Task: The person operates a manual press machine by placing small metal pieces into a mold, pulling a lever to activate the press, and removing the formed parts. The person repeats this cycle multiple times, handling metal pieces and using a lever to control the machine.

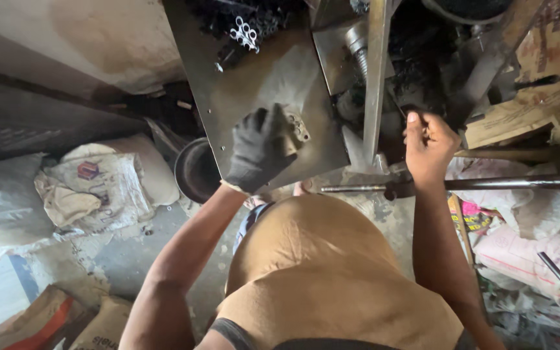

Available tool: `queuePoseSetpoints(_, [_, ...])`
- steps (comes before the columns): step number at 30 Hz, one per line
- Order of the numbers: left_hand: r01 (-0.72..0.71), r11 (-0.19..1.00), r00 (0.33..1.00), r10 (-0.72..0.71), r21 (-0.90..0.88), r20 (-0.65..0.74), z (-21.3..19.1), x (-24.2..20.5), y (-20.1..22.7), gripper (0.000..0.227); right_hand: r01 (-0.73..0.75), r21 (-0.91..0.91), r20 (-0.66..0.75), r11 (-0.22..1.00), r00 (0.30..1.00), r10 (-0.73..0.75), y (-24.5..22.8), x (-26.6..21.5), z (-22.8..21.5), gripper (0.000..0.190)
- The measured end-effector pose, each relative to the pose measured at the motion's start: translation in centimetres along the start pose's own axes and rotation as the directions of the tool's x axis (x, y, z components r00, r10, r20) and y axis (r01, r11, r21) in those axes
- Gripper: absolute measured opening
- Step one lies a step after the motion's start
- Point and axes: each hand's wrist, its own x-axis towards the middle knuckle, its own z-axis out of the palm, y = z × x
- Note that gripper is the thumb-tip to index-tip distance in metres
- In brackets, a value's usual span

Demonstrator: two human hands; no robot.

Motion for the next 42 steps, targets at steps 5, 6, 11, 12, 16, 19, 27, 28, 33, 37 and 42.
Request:
queuePoseSetpoints(5, [0.04,0.979,0.988,-0.068,-0.202,-0.137,0.5,-4.8,-3.3,0.121,0.386,-0.098,0.059,0.917,0.922,-0.382,-3.2,-1.8,0.6,0.006])
queuePoseSetpoints(6, [0.027,0.974,0.986,-0.063,-0.224,-0.154,0.6,-5.7,-3.7,0.122,0.468,-0.101,0.105,0.878,0.882,-0.459,-3.9,-2.3,1.3,0.005])
queuePoseSetpoints(11, [0.11,0.968,0.982,-0.141,-0.225,-0.124,1.3,-7.9,-5.1,0.129,0.035,0.21,0.524,0.977,0.84,-0.143,-5.1,-3.3,9.8,0.012])
queuePoseSetpoints(12, [0.114,0.962,0.981,-0.148,-0.249,-0.122,1.3,-8.2,-5.4,0.129,-0.084,0.222,0.594,0.971,0.802,-0.066,-5.0,-3.1,11.6,0.016])
queuePoseSetpoints(16, [0.144,0.912,0.972,-0.203,-0.384,-0.117,1.7,-8.7,-5.5,0.134,-0.116,-0.013,0.725,0.993,0.683,0.09,-5.1,-2.7,17.0,0.028])
queuePoseSetpoints(19, [0.264,0.851,0.955,-0.298,-0.455,-0.003,2.2,-8.4,-5.7,0.142,-0.09,-0.067,0.774,0.994,0.624,0.109,-5.5,-2.6,19.0,0.032])
queuePoseSetpoints(27, [0.182,0.928,0.967,-0.23,-0.326,-0.113,3.5,-8.7,-7.1,0.127,-0.148,0.015,0.803,0.989,0.592,0.076,-0.5,-3.6,20.6,0.031])
queuePoseSetpoints(28, [0.203,0.919,0.966,-0.245,-0.339,-0.086,3.5,-8.9,-7.2,0.125,-0.155,0.047,0.781,0.987,0.622,0.06,0.6,-4.1,20.6,0.031])
queuePoseSetpoints(33, [0.275,0.881,0.953,-0.302,-0.384,-0.01,3.4,-9.0,-7.4,0.124,-0.451,0.442,0.647,0.776,0.759,0.072,5.8,-5.9,18.9,0.028])
queuePoseSetpoints(37, [0.249,0.887,0.964,-0.267,-0.389,0.007,3.0,-8.6,-7.6,0.128,-0.635,0.656,0.667,0.408,0.741,0.08,8.2,-4.2,18.0,0.021])
queuePoseSetpoints(42, [0.238,0.896,0.968,-0.253,-0.375,0.011,2.9,-8.6,-7.3,0.13,-0.582,0.761,0.6,0.287,0.8,0.032,8.1,0.4,20.6,0.02])
